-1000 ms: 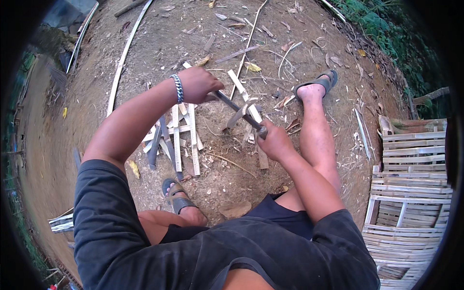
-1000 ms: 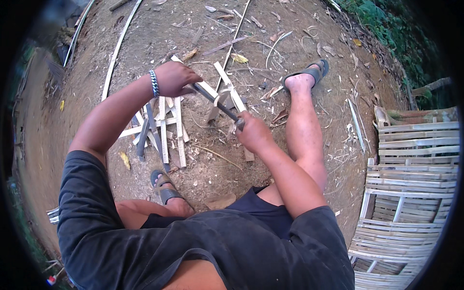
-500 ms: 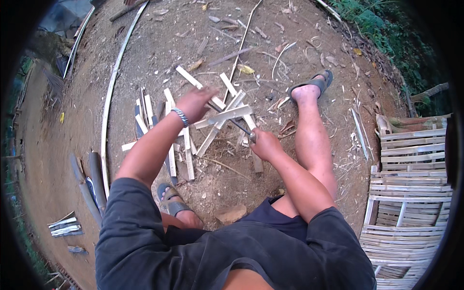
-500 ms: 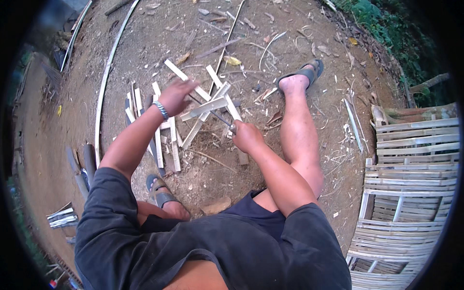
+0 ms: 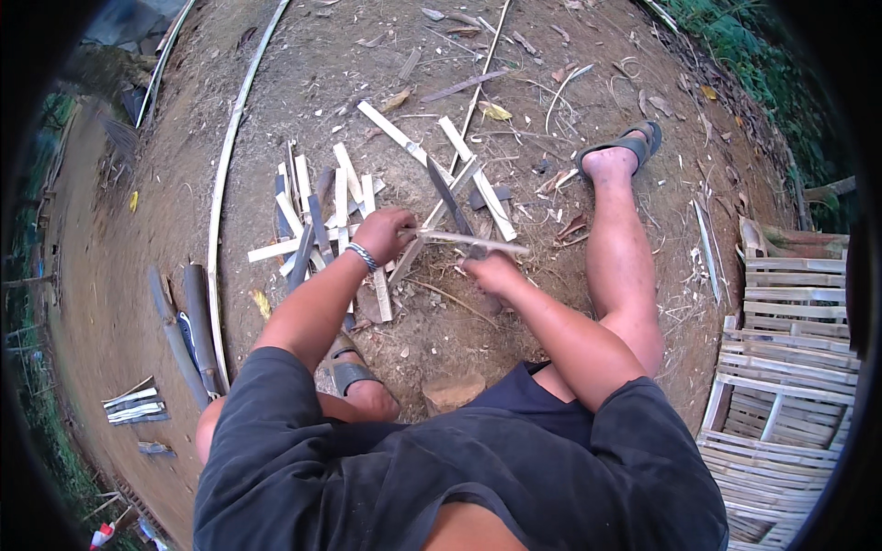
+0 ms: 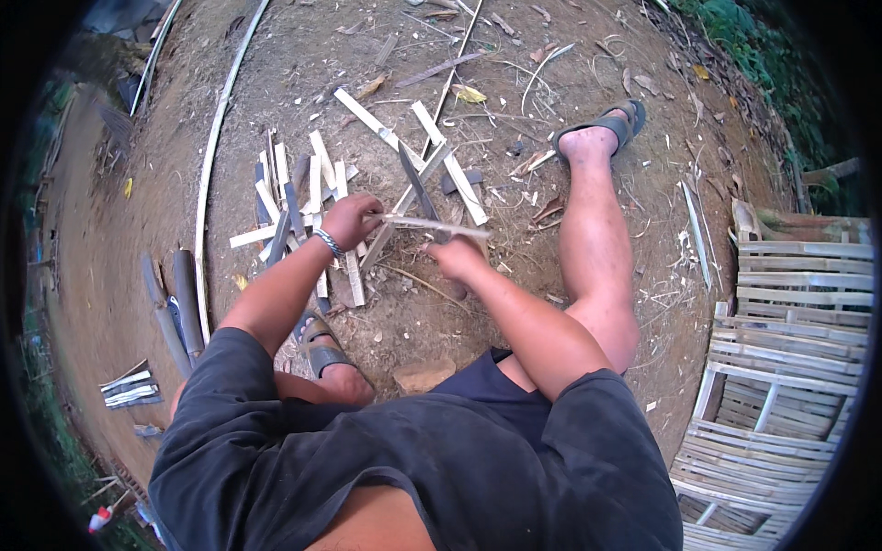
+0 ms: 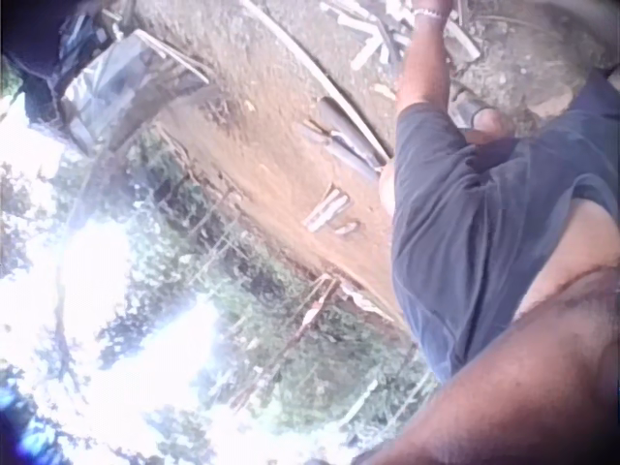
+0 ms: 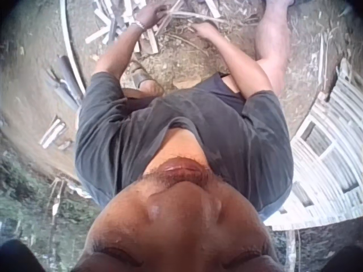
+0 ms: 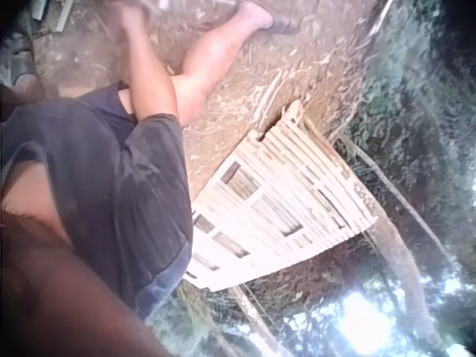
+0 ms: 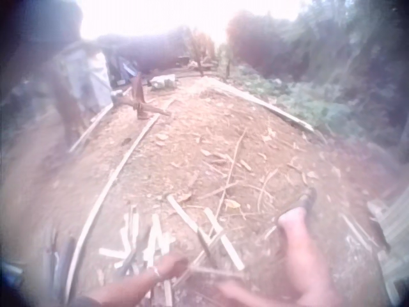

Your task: The person whittles and shapes small bamboo strips using a large knife and a smaller blade while sitting on the ground.

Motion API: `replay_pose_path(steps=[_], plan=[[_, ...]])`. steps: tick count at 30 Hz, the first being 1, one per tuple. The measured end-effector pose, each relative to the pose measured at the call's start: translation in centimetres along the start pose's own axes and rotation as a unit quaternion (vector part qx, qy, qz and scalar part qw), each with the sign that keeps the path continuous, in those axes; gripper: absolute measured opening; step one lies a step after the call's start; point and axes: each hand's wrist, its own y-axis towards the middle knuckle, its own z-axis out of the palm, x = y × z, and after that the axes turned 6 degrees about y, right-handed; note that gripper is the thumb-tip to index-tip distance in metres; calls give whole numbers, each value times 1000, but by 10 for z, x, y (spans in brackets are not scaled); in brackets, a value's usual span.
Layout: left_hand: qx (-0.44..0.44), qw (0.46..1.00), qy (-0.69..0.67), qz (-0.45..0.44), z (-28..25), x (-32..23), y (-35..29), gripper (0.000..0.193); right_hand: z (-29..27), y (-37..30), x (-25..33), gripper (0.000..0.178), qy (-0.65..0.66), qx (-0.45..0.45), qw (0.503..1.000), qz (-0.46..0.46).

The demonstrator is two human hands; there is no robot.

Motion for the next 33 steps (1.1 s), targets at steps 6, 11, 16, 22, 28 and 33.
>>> replay_pose_path(steps=[6,11,16,22,28,33], plan=[[-55,956,-263,-120,-44,26,-15,19,-3,5,-5,43,-77,-87,984,-133],[-289,860,-365,-209,-60,50,-25,21,18,27,-21,52,-99,-49,990,-87],[-386,818,-350,-244,-123,69,-45,23,26,30,-31,52,-102,-77,985,-118],[-286,849,-337,-290,-85,64,-58,30,28,2,-12,40,-111,-173,973,-104],[-299,825,-266,-400,63,27,-55,31,50,-1,-5,43,-173,-158,969,-76],[-288,818,-303,-396,114,-16,-77,26,56,-3,-32,45,-121,-266,947,-132]])
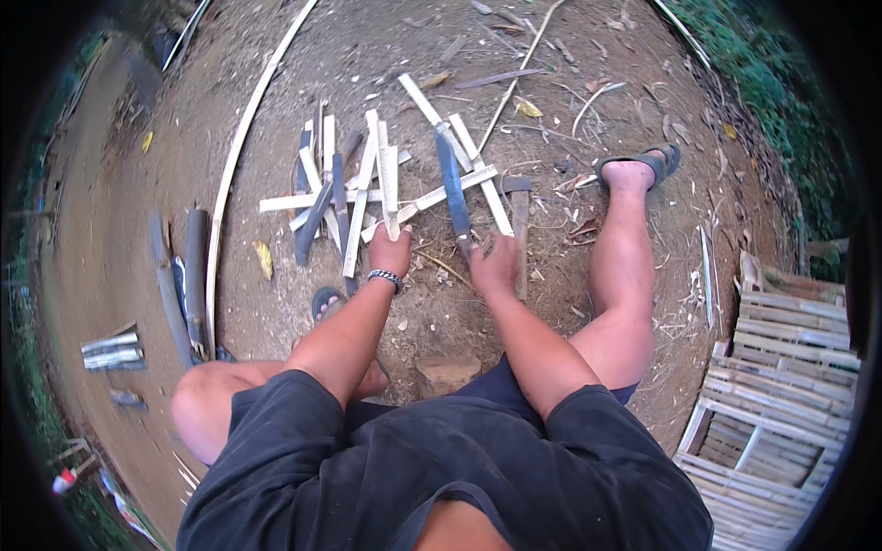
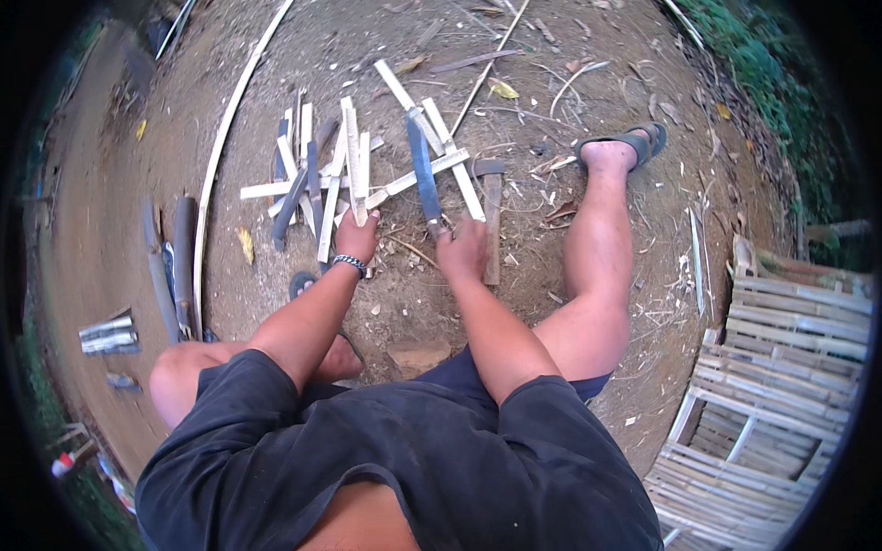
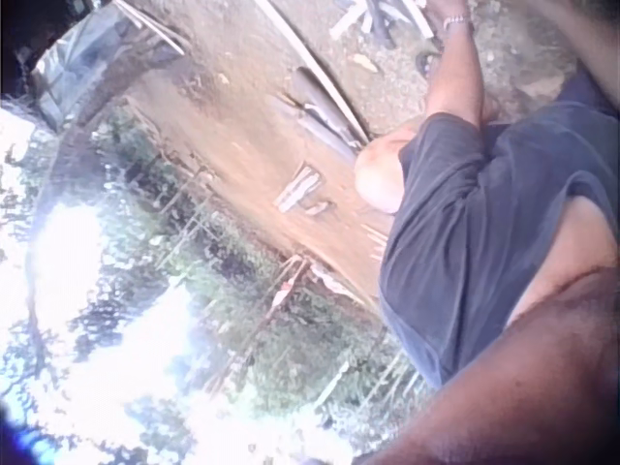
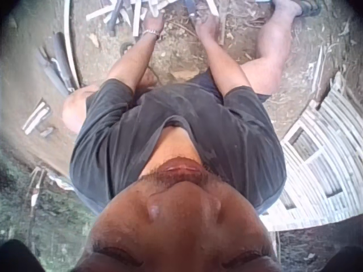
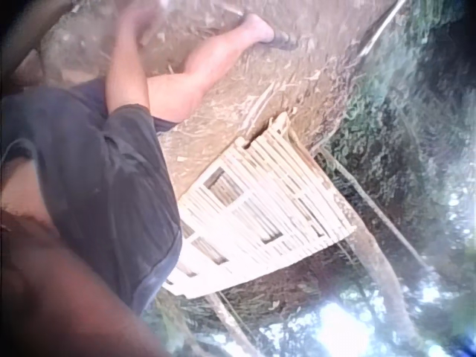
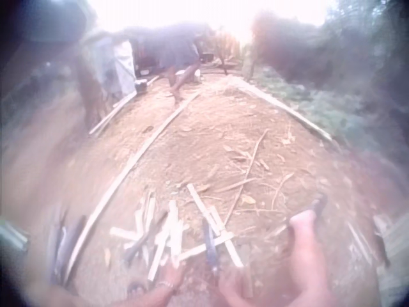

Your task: The person whittles and shapes small bamboo strips using a large knife and a smaller blade while sitting on the ground.

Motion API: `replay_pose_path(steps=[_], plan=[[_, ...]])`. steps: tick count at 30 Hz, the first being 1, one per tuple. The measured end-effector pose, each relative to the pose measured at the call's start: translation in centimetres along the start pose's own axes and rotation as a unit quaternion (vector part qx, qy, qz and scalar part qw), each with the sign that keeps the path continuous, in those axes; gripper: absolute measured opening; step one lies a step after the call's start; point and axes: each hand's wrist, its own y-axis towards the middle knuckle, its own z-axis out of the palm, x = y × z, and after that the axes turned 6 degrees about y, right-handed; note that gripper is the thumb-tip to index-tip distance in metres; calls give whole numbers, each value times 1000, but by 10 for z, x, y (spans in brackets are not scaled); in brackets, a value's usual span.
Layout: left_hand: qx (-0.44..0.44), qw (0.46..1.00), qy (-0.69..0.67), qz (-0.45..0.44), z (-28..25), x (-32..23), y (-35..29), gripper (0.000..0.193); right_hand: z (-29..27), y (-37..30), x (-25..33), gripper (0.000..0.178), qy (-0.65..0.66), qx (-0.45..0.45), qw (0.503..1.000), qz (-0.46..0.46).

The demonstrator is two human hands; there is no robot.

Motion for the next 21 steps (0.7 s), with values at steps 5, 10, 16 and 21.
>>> replay_pose_path(steps=[5,10,16,21], plan=[[36,997,-46,-47,-33,-13,2,25,-34,35,-43,56,-74,-81,992,70],[15,997,-80,-18,-106,-53,85,24,-32,46,-45,64,-73,-17,992,105],[67,991,49,103,-269,-147,152,23,-68,82,-70,41,-29,-127,991,8],[66,992,77,74,-377,-147,111,28,-73,58,0,38,297,-105,945,-85]])
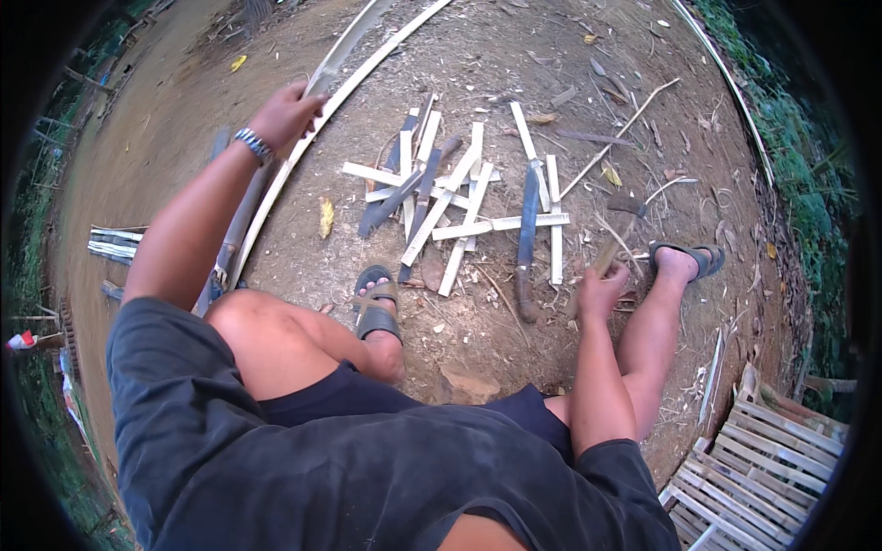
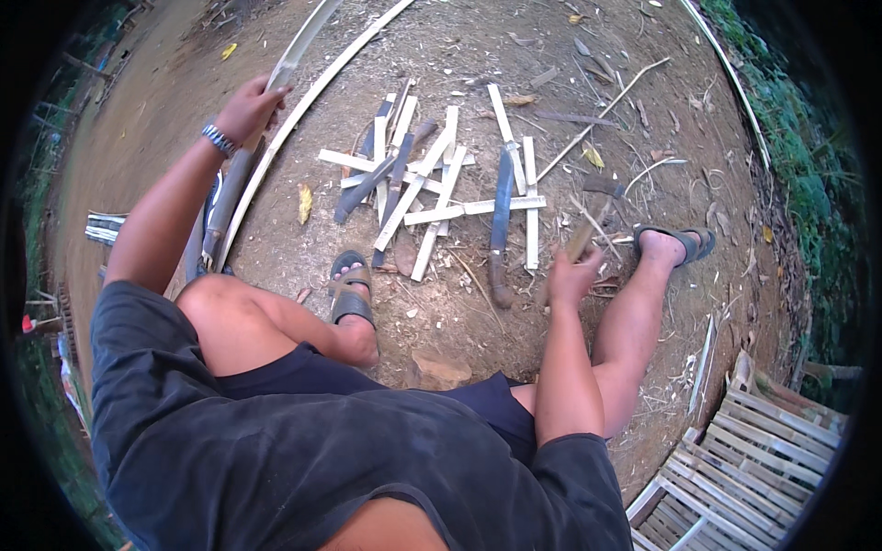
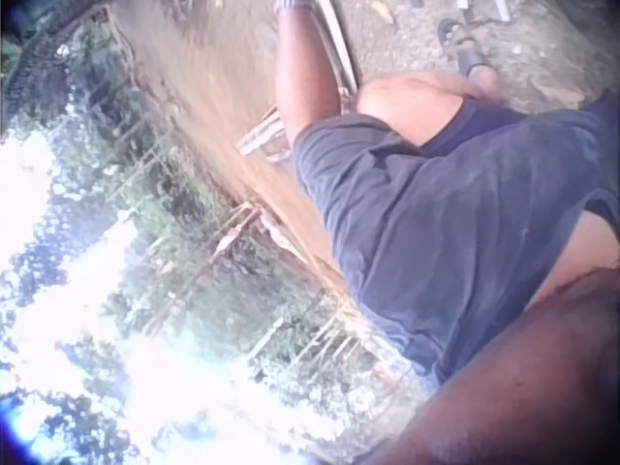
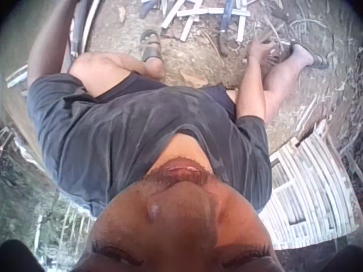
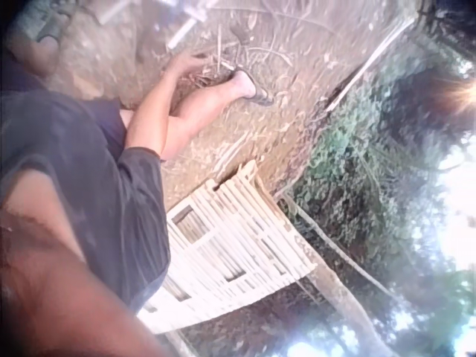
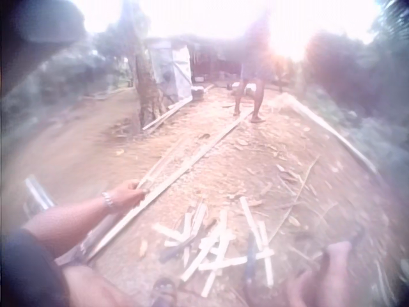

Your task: The person whittles and shapes small bamboo strips using a large knife and a smaller blade while sitting on the ground.

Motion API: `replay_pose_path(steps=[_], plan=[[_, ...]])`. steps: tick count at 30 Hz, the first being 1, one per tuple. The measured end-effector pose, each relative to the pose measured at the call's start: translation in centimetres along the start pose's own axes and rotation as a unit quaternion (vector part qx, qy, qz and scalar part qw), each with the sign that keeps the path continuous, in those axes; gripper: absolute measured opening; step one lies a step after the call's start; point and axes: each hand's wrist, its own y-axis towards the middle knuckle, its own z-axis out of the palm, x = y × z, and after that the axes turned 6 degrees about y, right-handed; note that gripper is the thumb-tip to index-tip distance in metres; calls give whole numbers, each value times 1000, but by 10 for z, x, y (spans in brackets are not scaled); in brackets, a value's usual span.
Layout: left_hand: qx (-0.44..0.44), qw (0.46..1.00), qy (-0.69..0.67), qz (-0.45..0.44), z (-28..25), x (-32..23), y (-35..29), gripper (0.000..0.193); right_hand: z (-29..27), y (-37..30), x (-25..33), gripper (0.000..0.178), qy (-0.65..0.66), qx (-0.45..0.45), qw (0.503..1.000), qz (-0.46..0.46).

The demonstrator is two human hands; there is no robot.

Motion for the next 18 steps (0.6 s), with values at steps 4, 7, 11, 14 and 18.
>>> replay_pose_path(steps=[4,7,11,14,18], plan=[[-18,996,-61,-58,-11,57,-49,30,68,-68,26,42,29,194,977,79],[-6,969,-224,-103,2,92,-69,30,126,-122,26,50,-25,382,917,111],[43,949,-299,-91,18,77,-57,33,229,-157,30,51,-104,527,841,62],[77,933,-338,-94,37,68,-50,34,297,-185,63,53,-74,580,806,93],[148,903,-390,-105,53,41,-50,34,337,-210,77,60,-84,595,792,111]])
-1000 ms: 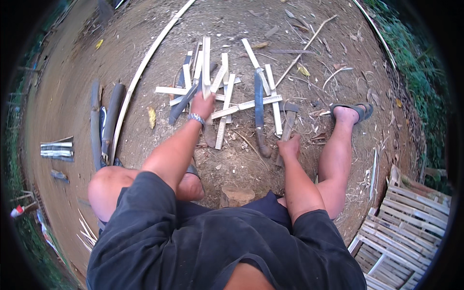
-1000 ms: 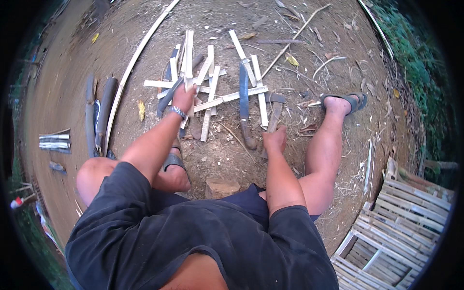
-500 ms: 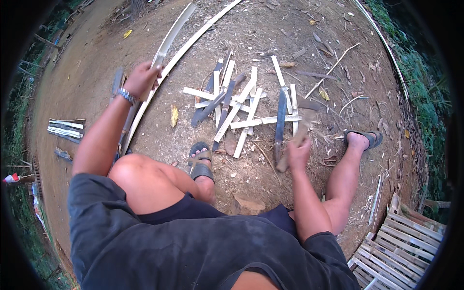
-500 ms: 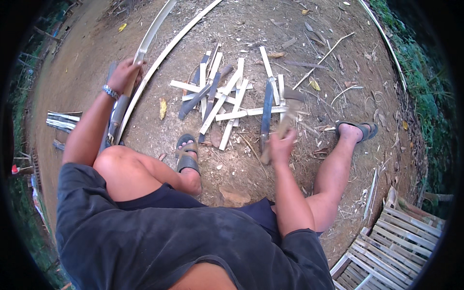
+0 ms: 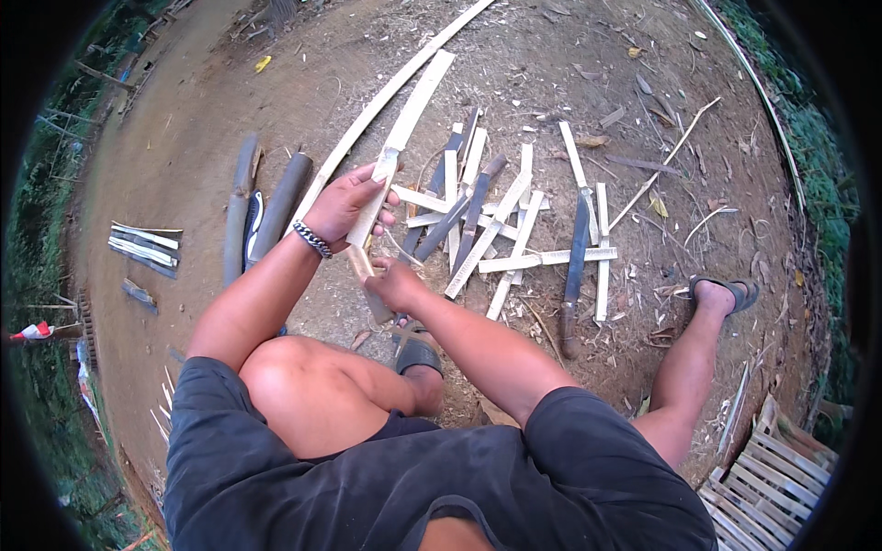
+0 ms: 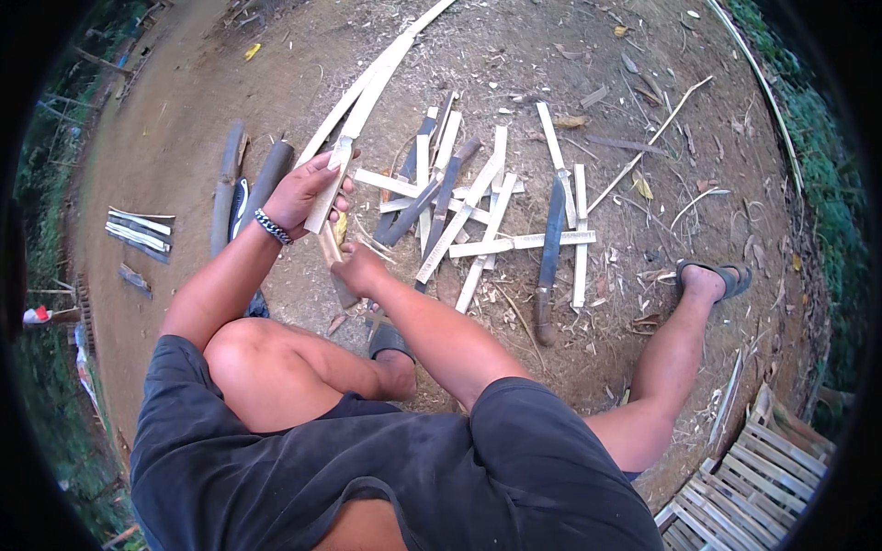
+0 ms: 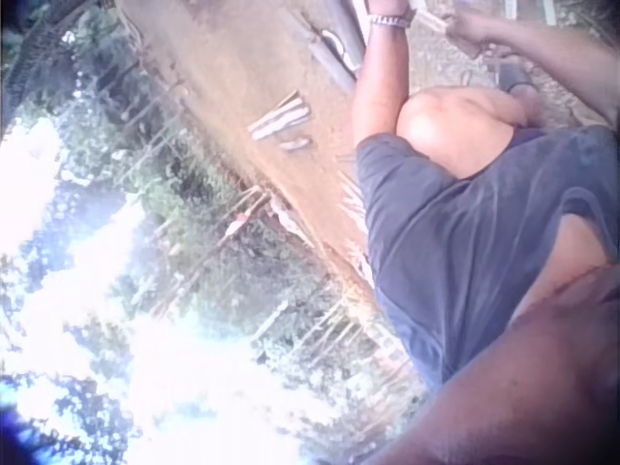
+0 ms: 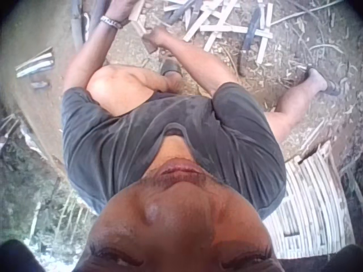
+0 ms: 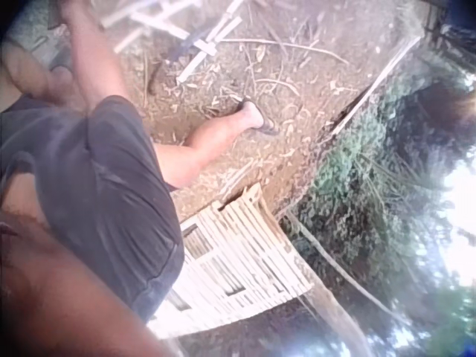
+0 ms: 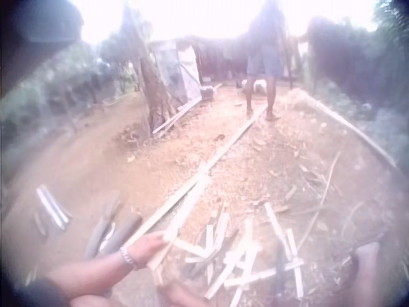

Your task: The person whittles and shapes small bamboo strips using a large knife and a smaller blade while sitting on the ground.

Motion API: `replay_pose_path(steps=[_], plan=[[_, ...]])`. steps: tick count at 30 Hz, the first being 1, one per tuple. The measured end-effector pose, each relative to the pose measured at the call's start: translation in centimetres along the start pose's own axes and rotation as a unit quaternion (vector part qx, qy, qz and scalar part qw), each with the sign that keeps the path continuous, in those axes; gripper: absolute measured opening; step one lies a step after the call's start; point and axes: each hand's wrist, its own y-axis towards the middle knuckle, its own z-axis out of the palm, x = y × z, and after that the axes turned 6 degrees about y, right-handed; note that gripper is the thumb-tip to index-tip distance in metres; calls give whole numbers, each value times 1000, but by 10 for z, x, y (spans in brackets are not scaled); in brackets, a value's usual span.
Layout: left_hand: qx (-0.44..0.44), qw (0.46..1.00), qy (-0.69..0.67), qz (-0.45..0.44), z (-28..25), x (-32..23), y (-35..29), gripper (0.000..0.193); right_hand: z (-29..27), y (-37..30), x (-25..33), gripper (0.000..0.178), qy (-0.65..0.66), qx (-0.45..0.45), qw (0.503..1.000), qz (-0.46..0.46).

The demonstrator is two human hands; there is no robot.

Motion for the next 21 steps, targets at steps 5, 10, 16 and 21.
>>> replay_pose_path(steps=[5,10,16,21], plan=[[60,997,-22,-49,6,7,8,38,-64,-74,-30,56,-158,-113,980,-43],[147,988,-24,-35,36,-4,12,37,-166,-159,-107,61,-329,-370,868,-38],[203,974,-86,-47,59,-1,20,41,-188,-200,-178,65,-283,-413,858,116],[211,972,-38,97,95,-18,32,39,-193,-193,-160,58,-229,-397,868,192]])
